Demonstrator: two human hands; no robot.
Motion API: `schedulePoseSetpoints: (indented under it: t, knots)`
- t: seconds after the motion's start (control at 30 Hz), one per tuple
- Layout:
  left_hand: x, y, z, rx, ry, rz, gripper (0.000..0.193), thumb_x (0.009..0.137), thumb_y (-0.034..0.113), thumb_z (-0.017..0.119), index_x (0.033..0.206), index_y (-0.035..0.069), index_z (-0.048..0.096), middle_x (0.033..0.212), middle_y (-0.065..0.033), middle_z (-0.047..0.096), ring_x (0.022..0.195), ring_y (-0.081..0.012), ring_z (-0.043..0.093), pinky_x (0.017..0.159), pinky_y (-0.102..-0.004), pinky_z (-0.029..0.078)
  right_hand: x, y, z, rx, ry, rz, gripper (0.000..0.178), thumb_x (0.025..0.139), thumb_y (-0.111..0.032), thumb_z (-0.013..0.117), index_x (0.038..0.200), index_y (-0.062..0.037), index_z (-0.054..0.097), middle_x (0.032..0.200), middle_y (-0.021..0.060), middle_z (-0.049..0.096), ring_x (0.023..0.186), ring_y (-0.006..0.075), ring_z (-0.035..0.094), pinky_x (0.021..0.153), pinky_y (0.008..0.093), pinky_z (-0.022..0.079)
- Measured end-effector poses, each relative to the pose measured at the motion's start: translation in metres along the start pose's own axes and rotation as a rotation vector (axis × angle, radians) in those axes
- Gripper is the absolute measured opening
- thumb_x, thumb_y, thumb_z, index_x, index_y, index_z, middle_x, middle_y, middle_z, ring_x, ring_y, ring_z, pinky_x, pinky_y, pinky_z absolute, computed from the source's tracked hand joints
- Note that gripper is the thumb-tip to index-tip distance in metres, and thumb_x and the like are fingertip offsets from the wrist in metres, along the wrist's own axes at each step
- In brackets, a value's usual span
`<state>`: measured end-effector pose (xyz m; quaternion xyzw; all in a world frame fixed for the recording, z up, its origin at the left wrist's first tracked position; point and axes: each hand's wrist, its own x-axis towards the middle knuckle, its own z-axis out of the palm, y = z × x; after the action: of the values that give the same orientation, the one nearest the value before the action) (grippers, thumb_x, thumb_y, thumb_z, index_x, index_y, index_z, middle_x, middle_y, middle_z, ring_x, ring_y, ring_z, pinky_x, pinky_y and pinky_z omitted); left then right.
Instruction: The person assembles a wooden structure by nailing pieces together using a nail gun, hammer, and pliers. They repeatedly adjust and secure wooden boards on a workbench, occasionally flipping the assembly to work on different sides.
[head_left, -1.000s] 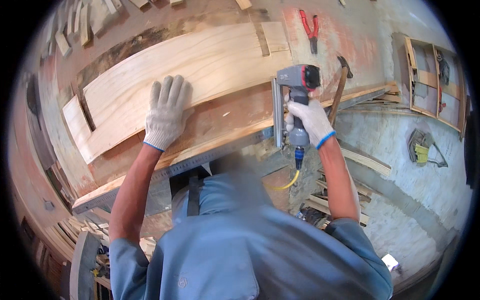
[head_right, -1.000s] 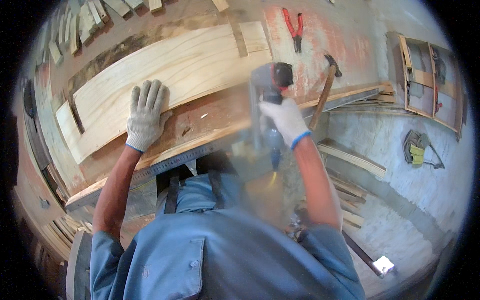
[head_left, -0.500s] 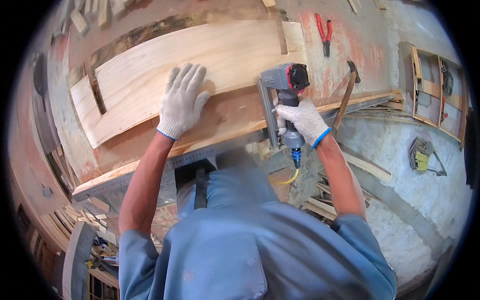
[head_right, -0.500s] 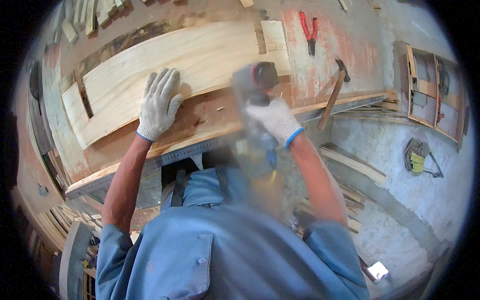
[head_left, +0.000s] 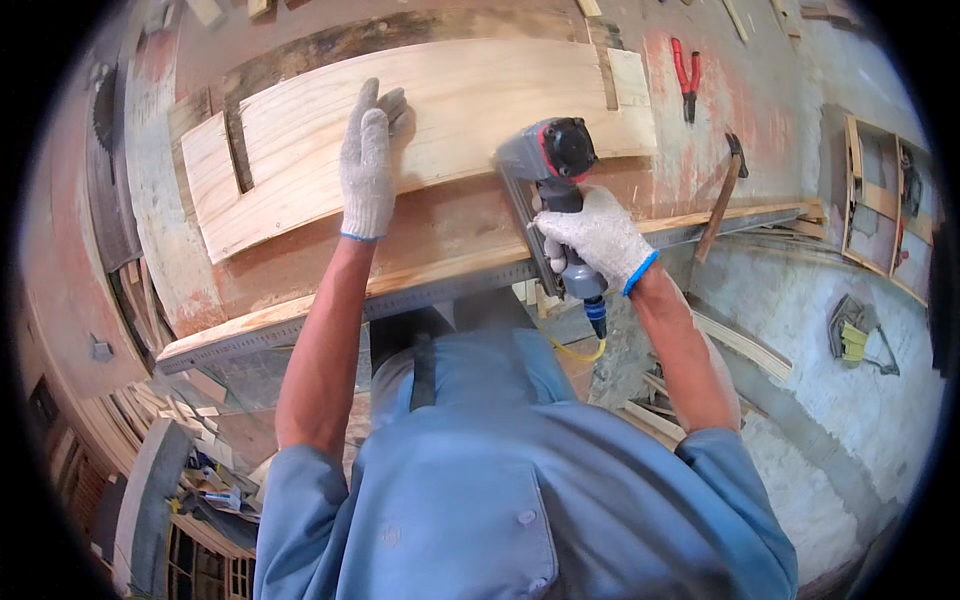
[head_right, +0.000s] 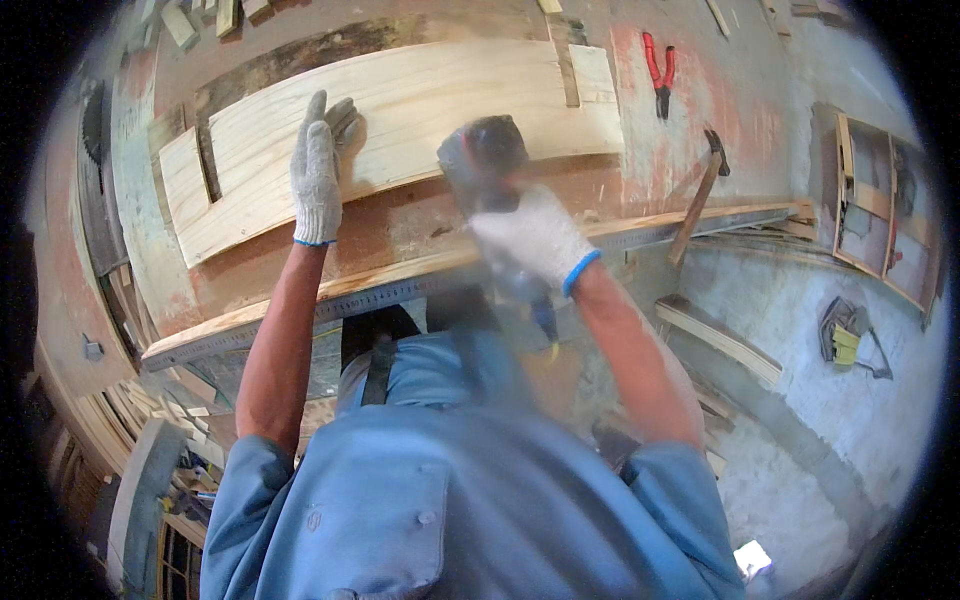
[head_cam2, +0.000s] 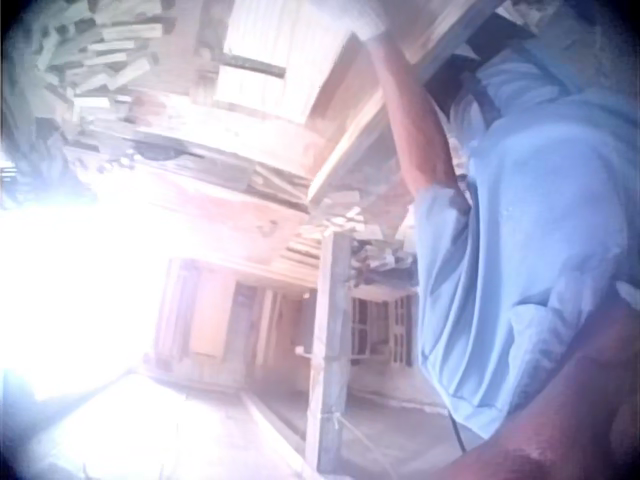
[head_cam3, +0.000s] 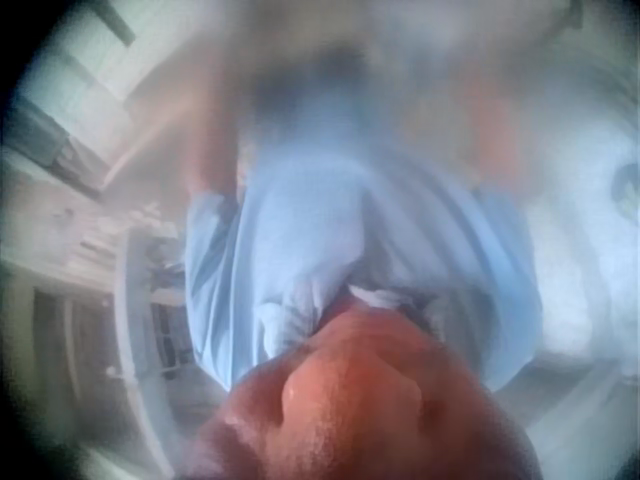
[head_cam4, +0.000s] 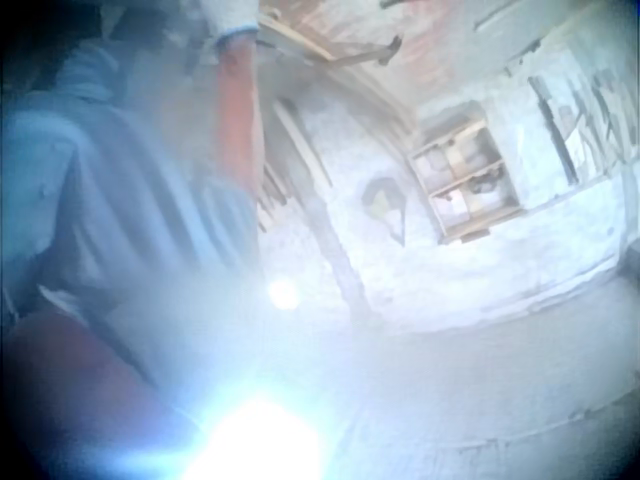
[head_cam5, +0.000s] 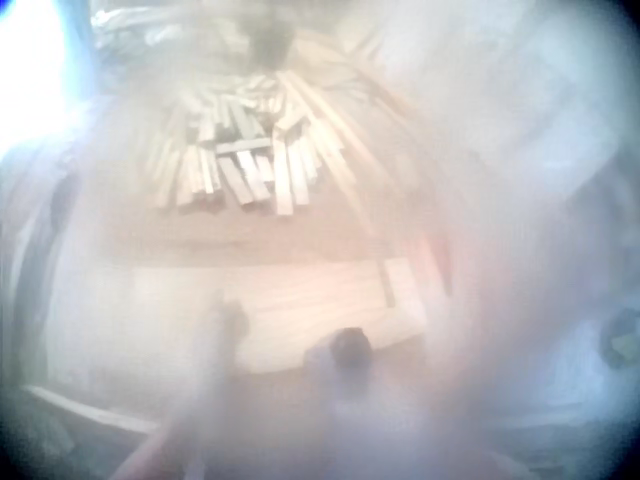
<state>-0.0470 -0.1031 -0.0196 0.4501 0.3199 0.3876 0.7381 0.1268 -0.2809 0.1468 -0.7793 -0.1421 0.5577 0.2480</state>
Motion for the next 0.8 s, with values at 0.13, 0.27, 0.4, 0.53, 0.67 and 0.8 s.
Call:
schedulePoseSetpoints:
  t: [0.13,0.27,0.4,0.53,0.67,0.8]
  knots:
    - [-0.004,0.004,-0.002,0.229,-0.008,0.033,0.052,0.114,0.028,0.046,0.156,-0.002,0.043,0.142,-0.0205,0.063,0.129,-0.0241,0.060,0.112,-0.0370,0.046,-0.008,0.024,-0.033,-0.036,0.126,-0.017,0.025,0.089,-0.020,0.071,0.103,-0.0004,0.067,0.069,0.0065,0.067,0.060,0.0151,0.066,0.057,0.0324,0.053]
    - [-0.008,0.003,0.003,0.451,-0.029,0.092,0.046,0.111,0.022,0.050,0.151,-0.001,0.051,0.139,-0.0193,0.067,0.128,-0.0246,0.062,0.112,-0.0375,0.046,-0.018,0.040,-0.105,-0.135,0.312,0.089,0.040,0.084,-0.032,0.074,0.104,0.0033,0.074,0.077,0.0115,0.075,0.073,0.0245,0.074,0.072,0.0395,0.058]
    - [-0.005,-0.004,0.006,0.764,-0.128,0.245,0.045,0.106,0.018,0.056,0.147,-0.001,0.056,0.138,-0.0216,0.066,0.131,-0.0353,0.061,0.114,-0.0412,0.044,0.034,0.094,-0.208,-0.647,0.592,0.138,0.056,0.084,-0.045,0.072,0.112,0.0039,0.072,0.098,0.0261,0.075,0.096,0.0389,0.074,0.087,0.0459,0.058]
    - [-0.010,0.003,0.025,1.153,-0.262,0.358,0.053,0.098,0.022,0.066,0.146,0.001,0.057,0.139,-0.0231,0.063,0.137,-0.0409,0.054,0.119,-0.0495,0.039,0.076,0.133,-0.244,-0.860,0.756,0.160,0.069,0.085,-0.052,0.068,0.128,0.0028,0.063,0.122,0.0329,0.069,0.117,0.0459,0.067,0.101,0.0533,0.052]
    - [-0.032,-0.005,0.080,1.461,-0.516,0.514,0.074,0.091,0.037,0.075,0.154,0.008,0.048,0.156,-0.0223,0.048,0.148,-0.0420,0.040,0.128,-0.0572,0.020,0.097,0.159,-0.247,-0.825,0.770,0.182,0.077,0.087,-0.053,0.067,0.139,0.0019,0.052,0.122,0.0315,0.069,0.115,0.0478,0.067,0.101,0.0542,0.052]
    - [-0.042,-0.022,0.156,1.514,-0.712,0.504,0.072,0.088,0.034,0.077,0.151,0.010,0.052,0.157,-0.0206,0.047,0.149,-0.0417,0.038,0.126,-0.0593,0.022,0.085,0.161,-0.262,-0.772,0.926,0.018,0.073,0.090,-0.058,0.065,0.135,-0.0011,0.058,0.123,0.0291,0.069,0.116,0.0475,0.066,0.100,0.0542,0.052]
